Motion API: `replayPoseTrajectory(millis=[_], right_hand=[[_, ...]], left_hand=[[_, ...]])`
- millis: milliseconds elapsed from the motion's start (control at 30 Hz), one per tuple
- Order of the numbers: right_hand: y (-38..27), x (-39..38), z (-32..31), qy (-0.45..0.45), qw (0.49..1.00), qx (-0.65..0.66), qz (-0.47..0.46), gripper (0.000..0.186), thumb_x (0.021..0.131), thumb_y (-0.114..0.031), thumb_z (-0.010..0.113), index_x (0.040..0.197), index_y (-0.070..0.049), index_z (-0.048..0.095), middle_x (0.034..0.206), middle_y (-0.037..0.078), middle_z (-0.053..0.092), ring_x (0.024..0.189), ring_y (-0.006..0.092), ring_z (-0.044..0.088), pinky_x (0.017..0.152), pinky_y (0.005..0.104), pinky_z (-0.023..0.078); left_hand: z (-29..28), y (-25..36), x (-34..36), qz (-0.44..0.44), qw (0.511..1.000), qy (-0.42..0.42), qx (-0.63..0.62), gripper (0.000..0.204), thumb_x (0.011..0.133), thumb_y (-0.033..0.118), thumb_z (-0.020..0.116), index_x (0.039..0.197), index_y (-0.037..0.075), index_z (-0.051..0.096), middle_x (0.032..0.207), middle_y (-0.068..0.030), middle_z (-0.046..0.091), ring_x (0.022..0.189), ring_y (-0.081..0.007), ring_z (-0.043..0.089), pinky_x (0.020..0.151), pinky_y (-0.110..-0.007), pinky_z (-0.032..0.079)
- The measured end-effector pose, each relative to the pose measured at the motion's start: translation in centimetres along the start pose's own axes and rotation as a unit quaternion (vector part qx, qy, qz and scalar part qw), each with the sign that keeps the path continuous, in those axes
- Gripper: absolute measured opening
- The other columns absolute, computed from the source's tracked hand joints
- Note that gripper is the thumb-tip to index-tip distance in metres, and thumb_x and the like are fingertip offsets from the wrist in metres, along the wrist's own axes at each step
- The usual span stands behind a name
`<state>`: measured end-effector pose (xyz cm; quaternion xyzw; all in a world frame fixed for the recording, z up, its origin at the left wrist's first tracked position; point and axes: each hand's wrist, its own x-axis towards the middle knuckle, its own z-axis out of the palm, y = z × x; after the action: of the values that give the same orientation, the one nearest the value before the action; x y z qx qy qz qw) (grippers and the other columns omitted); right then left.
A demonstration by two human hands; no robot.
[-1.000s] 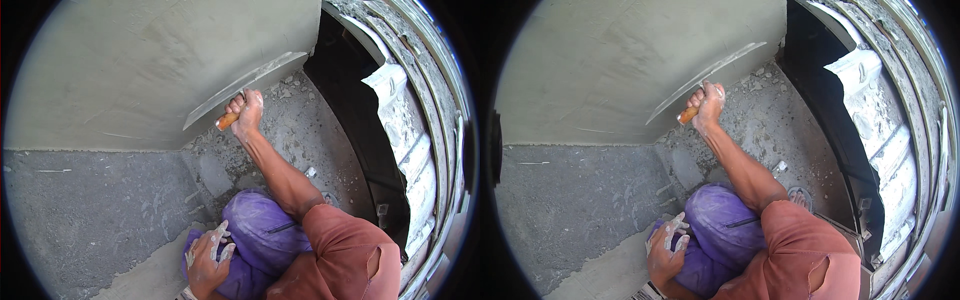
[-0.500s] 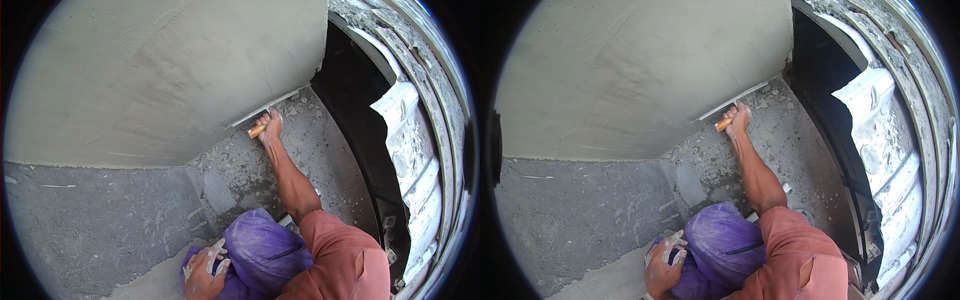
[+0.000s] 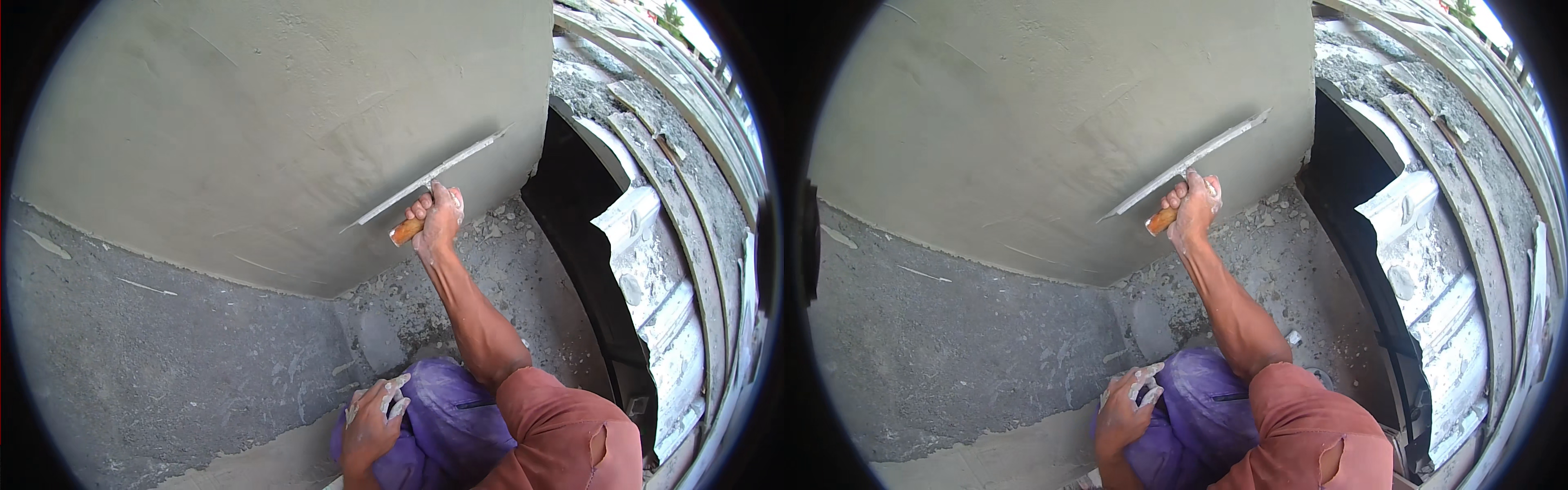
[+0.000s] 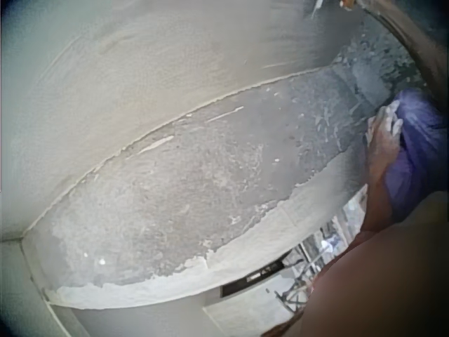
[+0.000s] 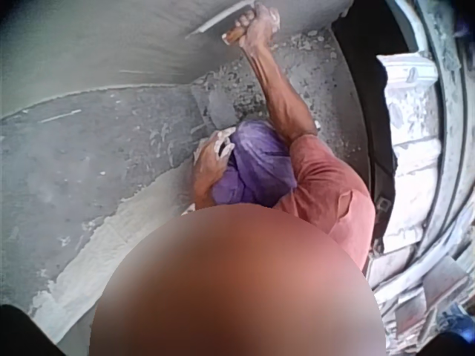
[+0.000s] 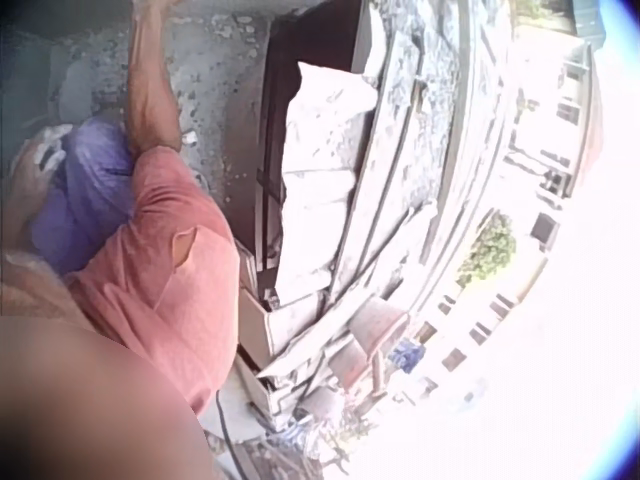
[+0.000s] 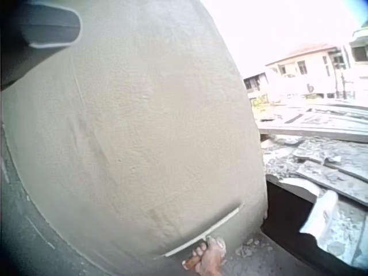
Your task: The person scoops plaster from a bucket onto a trowel, then applies and smooths the plaster along the wall surface using the trowel.
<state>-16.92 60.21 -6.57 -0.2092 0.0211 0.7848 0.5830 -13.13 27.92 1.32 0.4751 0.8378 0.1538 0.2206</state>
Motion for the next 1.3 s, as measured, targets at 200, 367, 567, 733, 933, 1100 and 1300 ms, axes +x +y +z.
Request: replayPoseTrajectory(millis=[200, 367, 567, 733, 933, 1100, 1300], right_hand=[[-0.4, -2.2, 5.9, 0.029, 0.999, -0.030, -0.004, 0.027, 0.098, -0.009, 0.057, 0.089, -0.018, 0.034, 0.062, 0.002, 0.042, 0.046, 0.0135, 0.037, 0.045, 0.0326, 0.037], [-0.4, -4.6, 11.8, 0.050, 0.997, -0.052, -0.007, 0.026, 0.097, -0.011, 0.059, 0.091, -0.018, 0.034, 0.062, 0.003, 0.041, 0.047, 0.0145, 0.038, 0.045, 0.0330, 0.037], [-1.2, -8.0, 19.3, 0.084, 0.993, -0.085, -0.010, 0.025, 0.097, -0.010, 0.058, 0.089, -0.015, 0.035, 0.062, 0.004, 0.043, 0.047, 0.0151, 0.039, 0.045, 0.0331, 0.038], [-0.8, -11.9, 27.5, 0.111, 0.987, -0.113, -0.025, 0.027, 0.097, -0.008, 0.060, 0.086, -0.011, 0.036, 0.061, 0.005, 0.045, 0.046, 0.0149, 0.041, 0.043, 0.0327, 0.038], [0.0, -16.9, 36.4, 0.116, 0.988, -0.098, -0.015, 0.029, 0.097, -0.009, 0.062, 0.082, -0.010, 0.037, 0.059, 0.004, 0.046, 0.044, 0.0131, 0.042, 0.040, 0.0316, 0.035], [2.3, -20.6, 40.5, 0.048, 0.972, -0.222, -0.063, 0.030, 0.097, -0.008, 0.064, 0.082, -0.010, 0.038, 0.058, 0.001, 0.048, 0.045, 0.0088, 0.044, 0.039, 0.0272, 0.034], [-2.4, -22.4, 32.1, 0.045, 0.995, -0.079, 0.051, 0.026, 0.099, -0.013, 0.063, 0.084, -0.011, 0.041, 0.058, 0.000, 0.048, 0.044, 0.0097, 0.044, 0.041, 0.0254, 0.035]], left_hand=[[-1.6, 2.1, -1.3, 0.031, 0.997, 0.046, -0.052, 0.033, 0.087, 0.012, 0.069, 0.119, 0.004, 0.068, 0.107, -0.0147, 0.066, 0.105, -0.0382, 0.059, 0.096, -0.044, 0.044], [-4.6, 3.5, -9.8, -0.042, 0.994, 0.062, -0.084, 0.046, 0.088, 0.012, 0.070, 0.129, -0.003, 0.058, 0.121, -0.0213, 0.060, 0.119, -0.0420, 0.053, 0.104, -0.049, 0.040], [-8.5, 7.6, -15.7, -0.219, 0.973, -0.024, -0.065, 0.095, 0.089, 0.039, 0.075, 0.153, -0.008, 0.024, 0.147, -0.0337, 0.037, 0.140, -0.0499, 0.034, 0.116, -0.053, 0.032], [-11.3, 11.0, -19.2, -0.294, 0.944, -0.144, -0.049, 0.097, 0.090, 0.052, 0.069, 0.155, -0.004, 0.025, 0.148, -0.0322, 0.039, 0.136, -0.0484, 0.042, 0.111, -0.052, 0.039], [-15.0, 16.0, -25.6, -0.297, 0.933, -0.183, -0.085, 0.093, 0.090, 0.045, 0.071, 0.154, -0.005, 0.026, 0.148, -0.0326, 0.041, 0.135, -0.0477, 0.043, 0.112, -0.050, 0.038], [-12.5, 12.4, -29.1, -0.227, 0.934, -0.256, -0.098, 0.088, 0.091, 0.041, 0.069, 0.151, -0.008, 0.028, 0.147, -0.0339, 0.040, 0.135, -0.0480, 0.043, 0.113, -0.050, 0.037], [-15.0, 13.2, -23.6, -0.298, 0.887, -0.353, -0.015, 0.085, 0.089, 0.045, 0.068, 0.153, 0.007, 0.027, 0.153, -0.0270, 0.033, 0.130, -0.0540, 0.047, 0.102, -0.062, 0.044]])
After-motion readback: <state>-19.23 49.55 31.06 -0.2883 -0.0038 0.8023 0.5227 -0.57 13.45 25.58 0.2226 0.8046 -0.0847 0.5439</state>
